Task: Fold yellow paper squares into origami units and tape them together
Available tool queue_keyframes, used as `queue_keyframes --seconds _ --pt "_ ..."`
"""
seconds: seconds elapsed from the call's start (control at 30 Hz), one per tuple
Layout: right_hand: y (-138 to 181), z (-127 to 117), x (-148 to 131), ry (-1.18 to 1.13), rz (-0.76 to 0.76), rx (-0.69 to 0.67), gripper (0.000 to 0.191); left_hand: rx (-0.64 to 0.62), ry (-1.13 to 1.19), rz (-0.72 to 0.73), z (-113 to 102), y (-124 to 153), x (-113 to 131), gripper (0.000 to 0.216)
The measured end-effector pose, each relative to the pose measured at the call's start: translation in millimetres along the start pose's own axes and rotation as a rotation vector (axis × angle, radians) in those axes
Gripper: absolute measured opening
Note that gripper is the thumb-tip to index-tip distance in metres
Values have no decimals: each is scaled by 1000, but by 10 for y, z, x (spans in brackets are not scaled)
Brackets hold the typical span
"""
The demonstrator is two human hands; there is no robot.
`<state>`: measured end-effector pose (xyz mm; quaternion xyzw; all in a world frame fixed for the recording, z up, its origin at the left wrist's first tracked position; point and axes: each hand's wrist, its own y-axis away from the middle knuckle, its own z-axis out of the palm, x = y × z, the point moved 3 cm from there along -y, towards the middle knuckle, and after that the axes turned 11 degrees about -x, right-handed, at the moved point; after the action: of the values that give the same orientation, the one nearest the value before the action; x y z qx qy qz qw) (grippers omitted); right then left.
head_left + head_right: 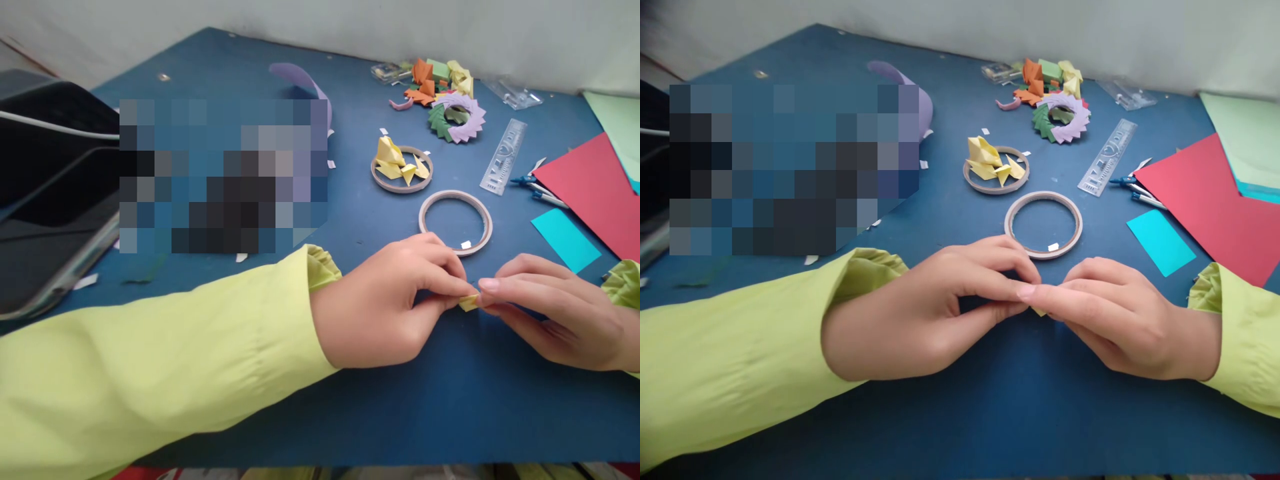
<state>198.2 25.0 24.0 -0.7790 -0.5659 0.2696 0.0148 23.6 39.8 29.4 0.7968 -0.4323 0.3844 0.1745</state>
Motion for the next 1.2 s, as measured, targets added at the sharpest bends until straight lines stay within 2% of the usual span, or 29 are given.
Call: queue_keyframes --seconds 0.23,0.3,0.53,0.63,0.7,0.9,1.07,1.2 --pt "6 2 -14 7 -36 -11 63 27 -16 7 11 13 7 22" --pt "7 -28 -31 -51 -23 11 64 51 -21 19 10 20 22 20" --pt "49 -89 68 -575 350 -15 39 328 -14 28 -49 63 75 13" --pt "57 -59 117 -799 388 -38 35 422 76 29 -57 78 78 11" --pt "49 -52 122 -851 384 -64 35 464 125 6 -56 86 69 9" --pt "30 -77 68 -776 401 -162 38 520 145 33 -68 82 94 9" --pt "14 -88 66 -684 425 -160 40 524 112 -12 -58 79 90 9" --pt "1 -93 56 -614 427 -190 43 585 27 -12 -57 98 97 6"
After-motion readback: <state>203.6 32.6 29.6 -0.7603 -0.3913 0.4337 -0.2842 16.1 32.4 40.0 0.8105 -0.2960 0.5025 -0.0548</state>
